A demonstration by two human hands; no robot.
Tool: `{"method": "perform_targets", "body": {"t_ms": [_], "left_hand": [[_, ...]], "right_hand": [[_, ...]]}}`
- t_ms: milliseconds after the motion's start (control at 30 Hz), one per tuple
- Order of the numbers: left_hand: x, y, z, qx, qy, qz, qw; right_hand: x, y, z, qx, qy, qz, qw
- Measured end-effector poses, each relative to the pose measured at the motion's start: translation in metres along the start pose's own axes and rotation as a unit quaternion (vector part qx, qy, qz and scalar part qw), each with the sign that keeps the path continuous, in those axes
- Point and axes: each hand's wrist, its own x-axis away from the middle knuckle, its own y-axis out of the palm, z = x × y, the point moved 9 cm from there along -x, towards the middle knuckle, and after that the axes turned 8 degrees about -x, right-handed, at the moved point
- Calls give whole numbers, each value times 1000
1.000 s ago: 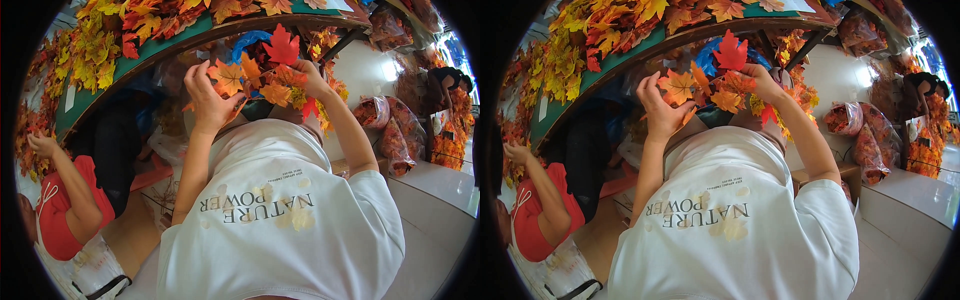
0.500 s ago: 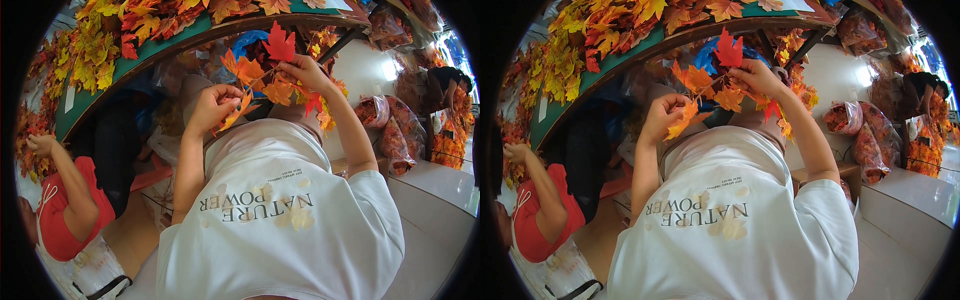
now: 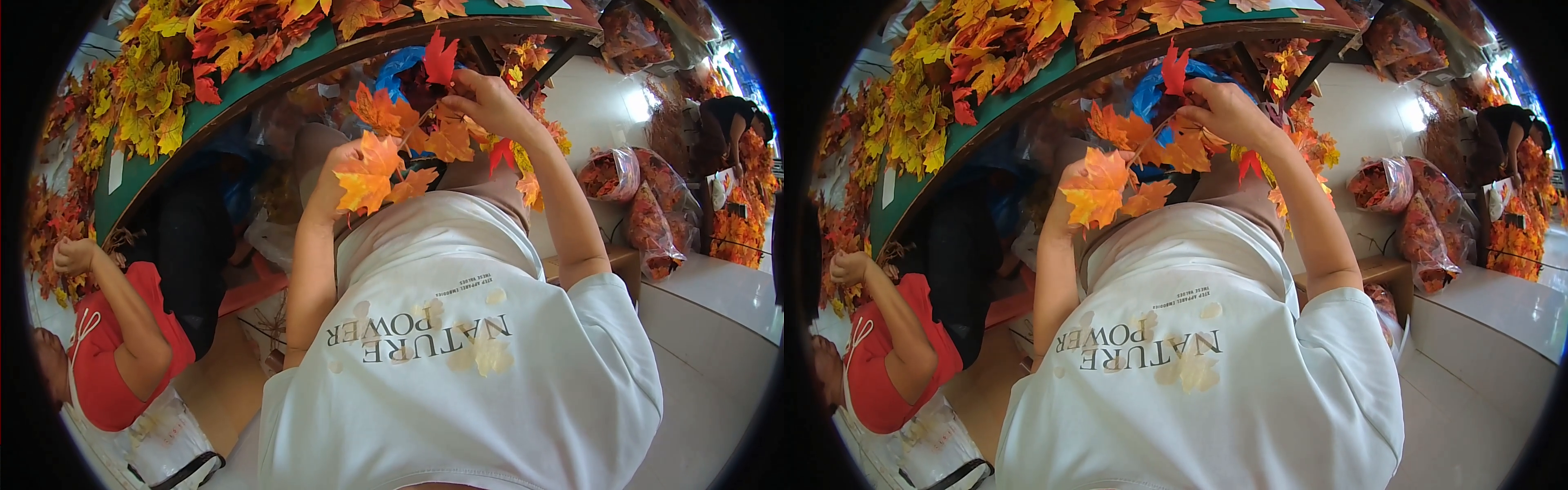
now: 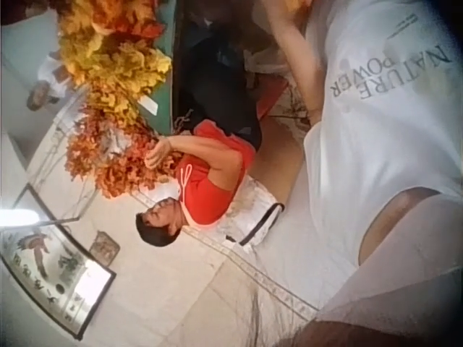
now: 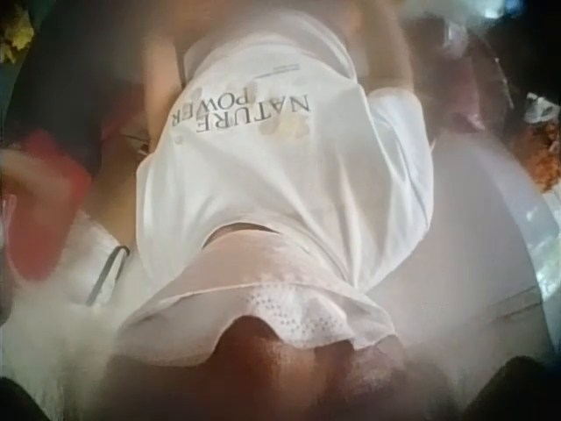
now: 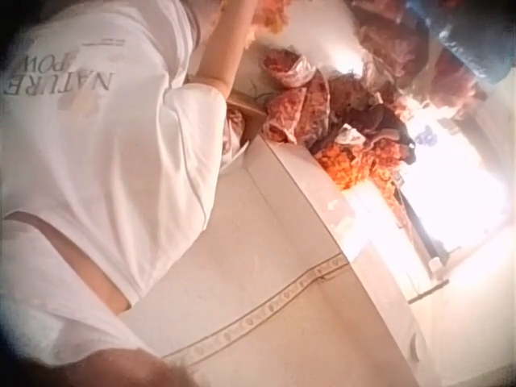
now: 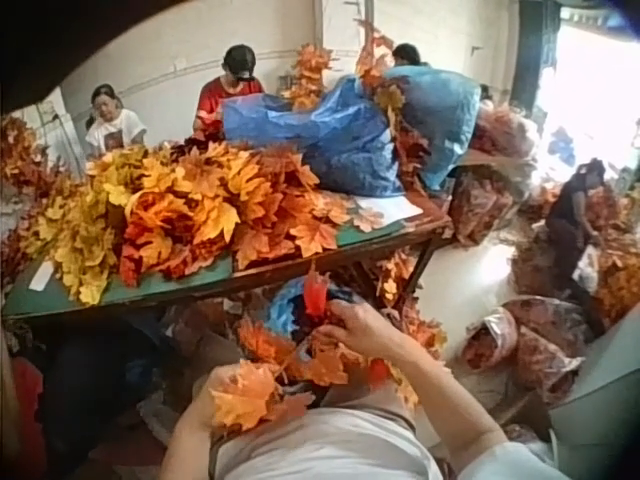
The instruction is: The person assembles artificial autumn leaf garlands by attaching artificial leaves to a garland string by hand.
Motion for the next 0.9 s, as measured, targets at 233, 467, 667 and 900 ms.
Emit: {"method": "perform_targets", "body": {"t_ms": [233, 467, 667, 900], "left_hand": [[-5, -25, -34, 119, 45, -31, 991], [-12, -35, -45, 183, 31, 8, 983], [-12, -10, -4, 163, 88, 34, 982], [-2, -18, 0, 71, 91, 94, 989]], "right_hand": [[-7, -11, -26, 111, -44, 71, 990], [8, 12, -48, -300, 88, 28, 949], [31, 76, -30, -303, 170, -163, 923], [23, 81, 1, -267, 138, 59, 952]]}}
